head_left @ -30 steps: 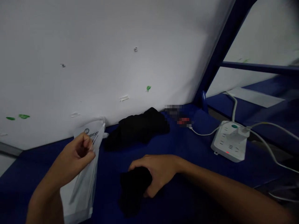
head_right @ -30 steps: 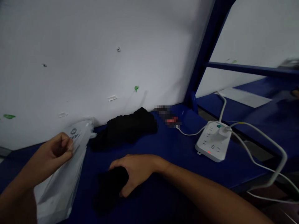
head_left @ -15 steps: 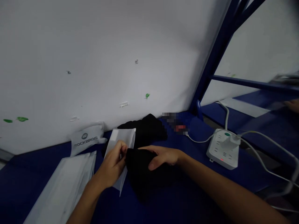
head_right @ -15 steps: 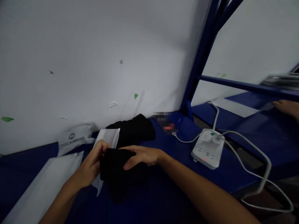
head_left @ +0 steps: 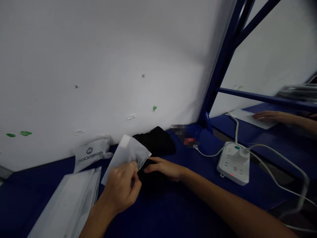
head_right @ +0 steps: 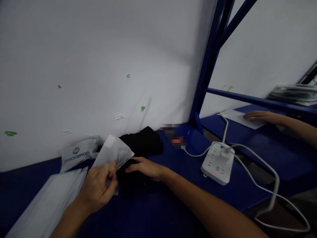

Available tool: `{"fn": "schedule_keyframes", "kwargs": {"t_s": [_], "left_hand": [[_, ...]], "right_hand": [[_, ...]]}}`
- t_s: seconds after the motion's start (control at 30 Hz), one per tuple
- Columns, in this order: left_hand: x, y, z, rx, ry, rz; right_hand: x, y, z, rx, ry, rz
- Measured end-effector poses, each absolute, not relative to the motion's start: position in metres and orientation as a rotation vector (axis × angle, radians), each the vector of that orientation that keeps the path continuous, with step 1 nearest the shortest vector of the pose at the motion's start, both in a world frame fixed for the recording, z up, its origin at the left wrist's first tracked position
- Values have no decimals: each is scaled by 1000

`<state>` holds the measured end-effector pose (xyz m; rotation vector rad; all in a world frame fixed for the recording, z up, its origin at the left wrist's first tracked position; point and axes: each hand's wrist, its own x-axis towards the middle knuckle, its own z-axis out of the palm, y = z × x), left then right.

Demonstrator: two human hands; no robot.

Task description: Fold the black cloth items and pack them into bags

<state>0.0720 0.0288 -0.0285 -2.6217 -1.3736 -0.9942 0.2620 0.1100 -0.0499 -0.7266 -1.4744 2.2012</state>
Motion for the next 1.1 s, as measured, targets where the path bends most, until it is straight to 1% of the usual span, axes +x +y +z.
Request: {"fn": "schedule_keyframes", "kwargs": {"t_s": [0.1, 0.23, 0.37, 0.47, 0.6, 0.67, 0.93, 1.1], "left_hand": [[84, 27, -37, -2694, -1294, -845], [92, 25, -43, -2734, -1249, -864], [95, 24, -42, -2701, -1210, -856], [99, 23, -41, -2576, -1150, -857], [101, 23, -38, -2315, -1162, -900], [101, 24, -37, -2221, -1219, -896], [89, 32, -34, -1834, -1528, -671], [93, 31, -38, -1963, -1529, -638]], "right_hand": [[256, 107, -58, -726, -1458, 2098], [252, 103, -64, -647, -1460, 1957], [253, 105, -63, -608, -1528, 1938], [256, 110, -61, -604, -1495, 1978], [262, 116, -57, -612, -1225, 2165], [265, 119, -54, -615, -1098, 2209], [271, 126, -54, -554, -733, 2279], [267, 122, -51, -486, -631, 2195]]}}
